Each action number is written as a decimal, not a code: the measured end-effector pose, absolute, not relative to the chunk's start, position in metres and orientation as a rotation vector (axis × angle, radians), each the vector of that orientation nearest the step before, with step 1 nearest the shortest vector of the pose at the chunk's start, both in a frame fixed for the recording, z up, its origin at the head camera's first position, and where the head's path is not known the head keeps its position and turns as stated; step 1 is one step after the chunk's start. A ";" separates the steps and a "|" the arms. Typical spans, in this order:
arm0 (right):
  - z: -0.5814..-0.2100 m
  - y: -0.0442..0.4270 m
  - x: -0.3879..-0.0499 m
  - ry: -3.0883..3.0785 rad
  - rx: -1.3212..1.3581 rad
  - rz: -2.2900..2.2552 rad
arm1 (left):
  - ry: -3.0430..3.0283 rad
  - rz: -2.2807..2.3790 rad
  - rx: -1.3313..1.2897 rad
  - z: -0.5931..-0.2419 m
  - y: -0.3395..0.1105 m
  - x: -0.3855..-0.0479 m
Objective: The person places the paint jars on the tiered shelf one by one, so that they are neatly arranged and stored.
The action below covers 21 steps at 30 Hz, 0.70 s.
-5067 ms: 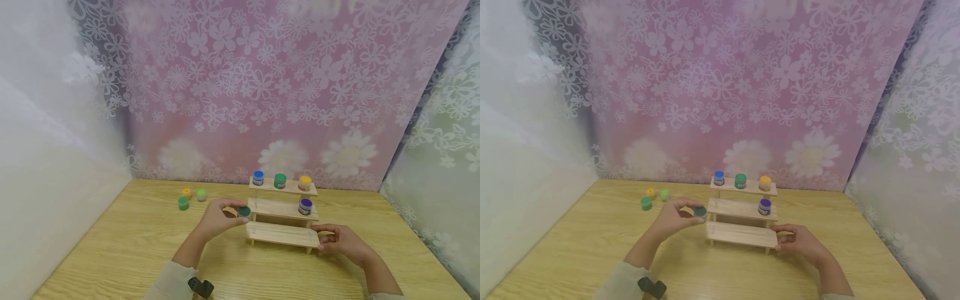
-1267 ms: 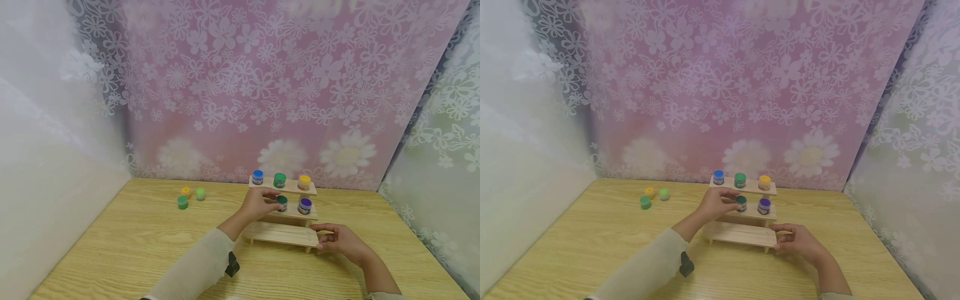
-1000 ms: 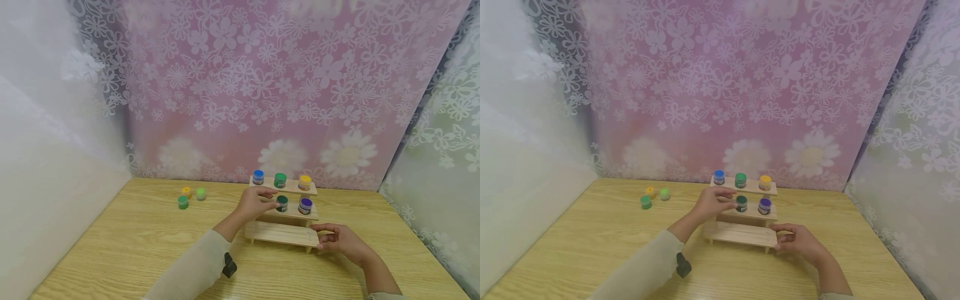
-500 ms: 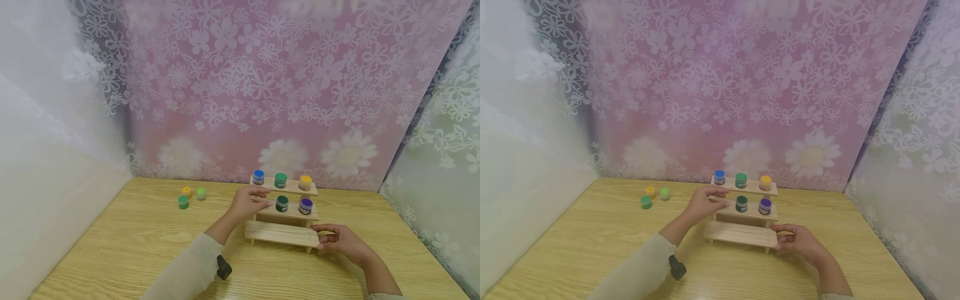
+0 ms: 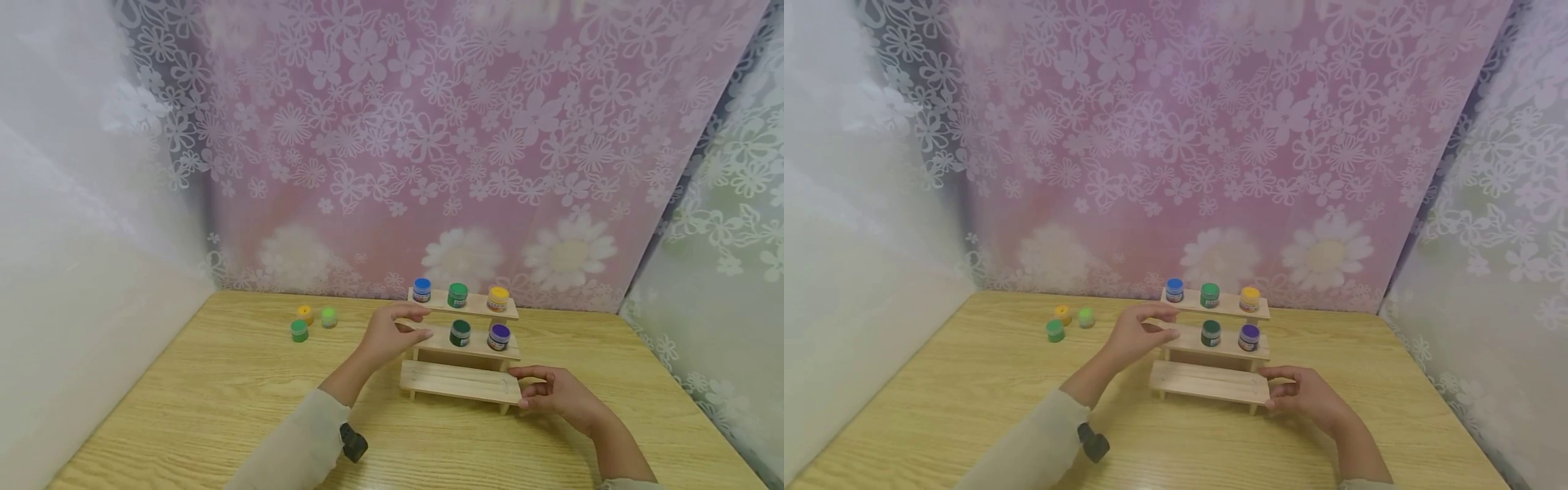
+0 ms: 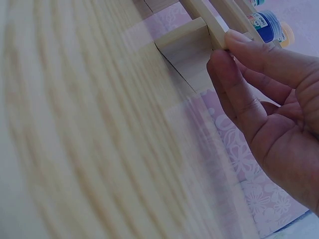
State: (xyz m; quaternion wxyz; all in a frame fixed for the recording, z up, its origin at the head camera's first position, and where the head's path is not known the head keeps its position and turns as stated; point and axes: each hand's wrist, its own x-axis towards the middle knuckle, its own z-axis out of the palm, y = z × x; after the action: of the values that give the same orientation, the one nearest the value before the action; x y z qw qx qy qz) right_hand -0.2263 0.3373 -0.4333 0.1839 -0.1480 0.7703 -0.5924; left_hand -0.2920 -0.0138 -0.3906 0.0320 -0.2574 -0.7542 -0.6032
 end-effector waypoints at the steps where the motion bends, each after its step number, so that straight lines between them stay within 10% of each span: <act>1: -0.434 0.337 -0.226 2.172 -0.415 -1.671 | -2.317 -1.857 -0.797 -0.391 -0.015 -0.292; 21: -0.434 0.339 -0.226 2.168 -0.431 -1.675 | -2.236 -1.915 -0.743 -0.395 -0.041 -0.288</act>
State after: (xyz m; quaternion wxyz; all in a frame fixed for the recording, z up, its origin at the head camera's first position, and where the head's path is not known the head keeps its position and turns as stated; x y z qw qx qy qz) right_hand -0.2263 0.3385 -0.4343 0.1829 -0.1528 0.7685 -0.5939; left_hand -0.2877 -0.0415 -0.3952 0.0528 -0.2444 -0.7354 -0.6297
